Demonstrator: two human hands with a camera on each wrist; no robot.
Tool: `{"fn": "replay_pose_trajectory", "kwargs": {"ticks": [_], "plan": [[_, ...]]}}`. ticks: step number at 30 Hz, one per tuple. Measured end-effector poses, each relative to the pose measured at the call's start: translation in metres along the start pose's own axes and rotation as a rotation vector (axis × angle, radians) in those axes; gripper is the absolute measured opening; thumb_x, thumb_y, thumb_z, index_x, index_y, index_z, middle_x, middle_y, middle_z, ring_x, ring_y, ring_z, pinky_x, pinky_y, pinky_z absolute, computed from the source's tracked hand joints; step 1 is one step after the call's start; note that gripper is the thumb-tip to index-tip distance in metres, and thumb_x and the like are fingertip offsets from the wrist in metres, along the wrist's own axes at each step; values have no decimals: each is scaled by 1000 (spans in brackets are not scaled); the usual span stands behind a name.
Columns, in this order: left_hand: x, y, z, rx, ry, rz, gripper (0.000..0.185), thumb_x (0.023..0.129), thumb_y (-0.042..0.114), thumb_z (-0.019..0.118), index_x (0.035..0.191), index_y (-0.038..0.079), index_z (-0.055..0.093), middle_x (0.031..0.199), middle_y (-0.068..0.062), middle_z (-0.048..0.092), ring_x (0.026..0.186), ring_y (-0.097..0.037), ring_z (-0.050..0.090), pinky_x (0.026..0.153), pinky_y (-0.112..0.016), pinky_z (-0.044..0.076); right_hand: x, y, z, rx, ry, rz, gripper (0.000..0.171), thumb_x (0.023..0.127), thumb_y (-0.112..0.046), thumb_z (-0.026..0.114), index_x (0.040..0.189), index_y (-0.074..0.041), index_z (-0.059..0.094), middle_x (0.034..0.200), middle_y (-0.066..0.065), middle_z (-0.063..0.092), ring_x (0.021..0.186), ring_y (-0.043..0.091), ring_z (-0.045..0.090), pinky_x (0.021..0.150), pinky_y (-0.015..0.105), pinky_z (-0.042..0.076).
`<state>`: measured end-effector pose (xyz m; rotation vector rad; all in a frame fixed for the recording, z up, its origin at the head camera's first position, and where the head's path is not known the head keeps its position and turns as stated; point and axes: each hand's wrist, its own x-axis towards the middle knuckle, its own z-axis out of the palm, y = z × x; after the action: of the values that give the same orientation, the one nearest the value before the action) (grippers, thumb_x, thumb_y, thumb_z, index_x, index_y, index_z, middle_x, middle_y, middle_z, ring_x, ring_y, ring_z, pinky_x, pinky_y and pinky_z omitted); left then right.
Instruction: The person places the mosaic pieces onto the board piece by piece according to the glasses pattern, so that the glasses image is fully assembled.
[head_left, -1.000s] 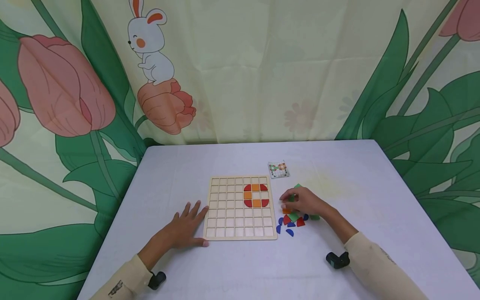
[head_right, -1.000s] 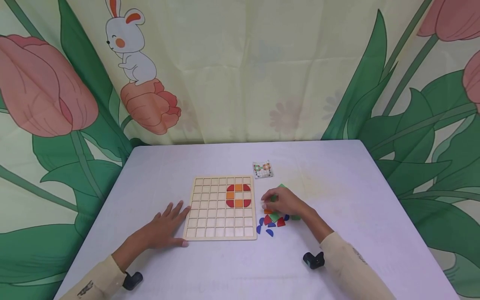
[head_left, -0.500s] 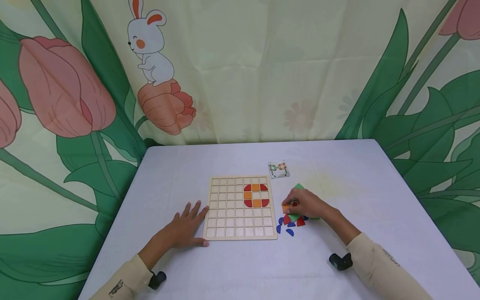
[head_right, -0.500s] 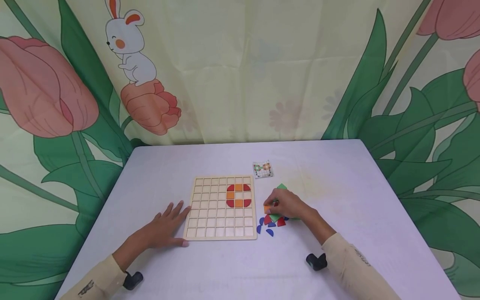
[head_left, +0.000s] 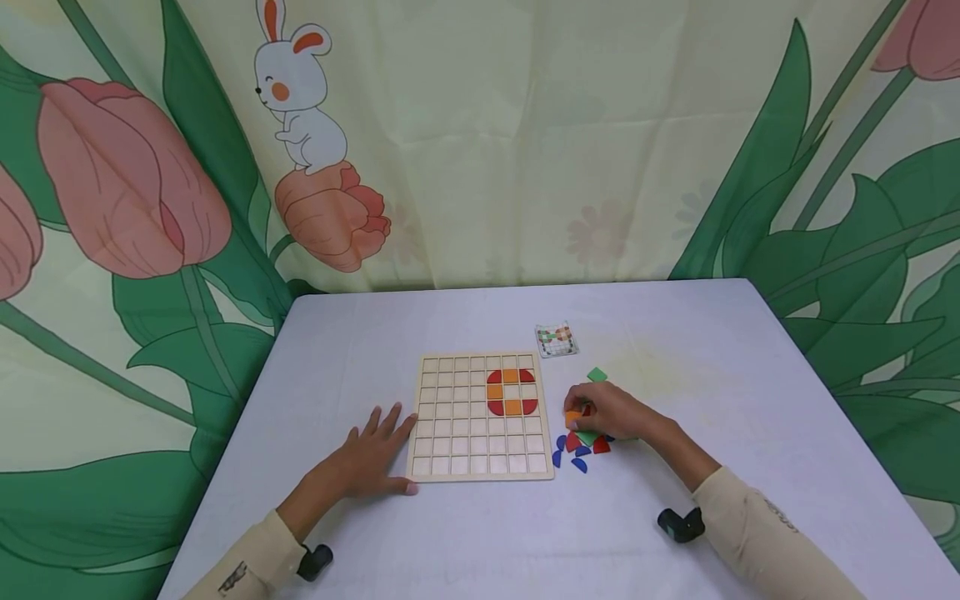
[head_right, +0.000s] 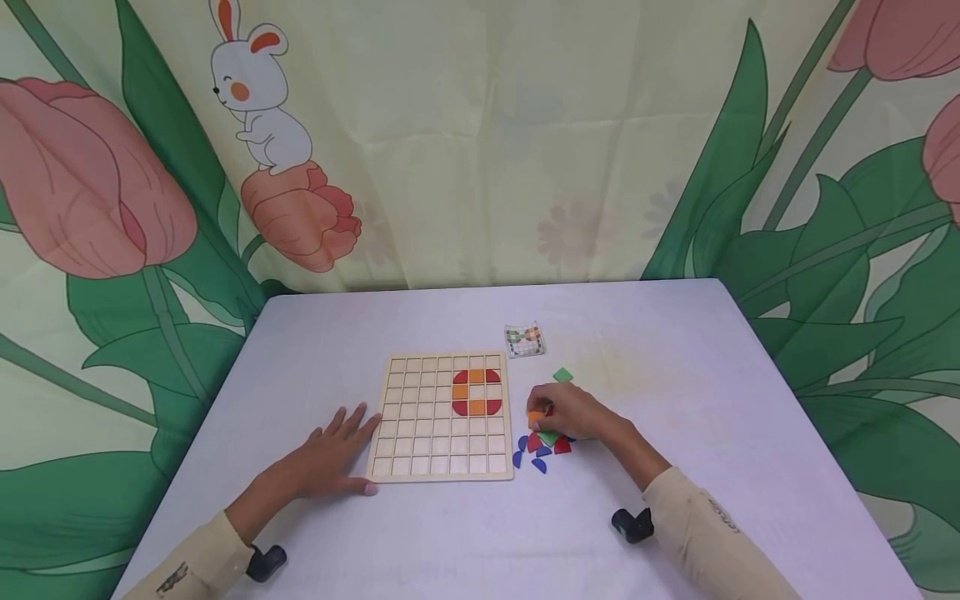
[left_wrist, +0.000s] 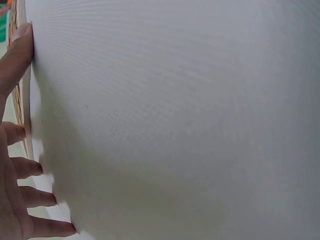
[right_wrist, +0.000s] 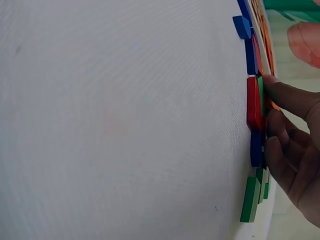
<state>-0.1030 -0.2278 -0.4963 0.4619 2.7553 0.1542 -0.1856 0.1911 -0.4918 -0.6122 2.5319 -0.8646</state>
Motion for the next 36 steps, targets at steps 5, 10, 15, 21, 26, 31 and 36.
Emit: {"fn": "replay_pose_trajectory", "kwargs": {"ticks": [5,10,15,21,26,31,36], "plan": [[0,0,0,-11,1,1,111,76,71,72,160,18,25,167,-19,17,151,-52,16,106,-75,30,1,0,2,29,0,11,17,87,-16,79,99,-17,67,88,-6,64,81,13,58,69,22,55],[1,0,0,-18,-5,-1,111,75,72,72,161,19,25,167,-19,17,150,-52,15,106,-76,30,2,-1,3,38,4,13,19,88,-15,78,104,-15,67,85,-4,62,79,13,58,67,23,55],[1,-1,1,-20,-5,0,111,75,71,72,161,19,25,167,-18,16,150,-53,15,105,-76,30,5,-4,2,42,16,43,26,91,-17,75,116,-15,68,85,-2,61,75,14,58,63,25,54],[0,1,-1,-19,-4,-1,111,75,70,73,160,18,25,167,-19,17,150,-53,16,105,-76,31,7,-5,3,61,44,45,26,93,-17,72,118,-16,68,85,0,61,70,15,59,59,27,53],[-2,3,-4,-19,-2,3,109,76,68,74,160,16,26,167,-20,18,149,-54,18,103,-77,31,11,-5,5,87,64,46,22,93,-17,72,115,-17,69,86,1,62,70,16,59,58,28,54],[0,2,-2,-10,-7,-4,110,76,69,74,160,17,26,167,-19,18,149,-54,17,103,-77,31,15,-5,5,100,71,37,24,93,-18,72,117,-18,68,86,0,62,69,17,58,57,28,52],[1,2,-2,-7,-6,-4,110,76,69,74,160,17,26,167,-19,18,149,-54,18,102,-77,32,20,-6,5,120,86,28,23,93,-19,73,115,-16,68,86,1,62,67,17,58,56,28,52]]}}
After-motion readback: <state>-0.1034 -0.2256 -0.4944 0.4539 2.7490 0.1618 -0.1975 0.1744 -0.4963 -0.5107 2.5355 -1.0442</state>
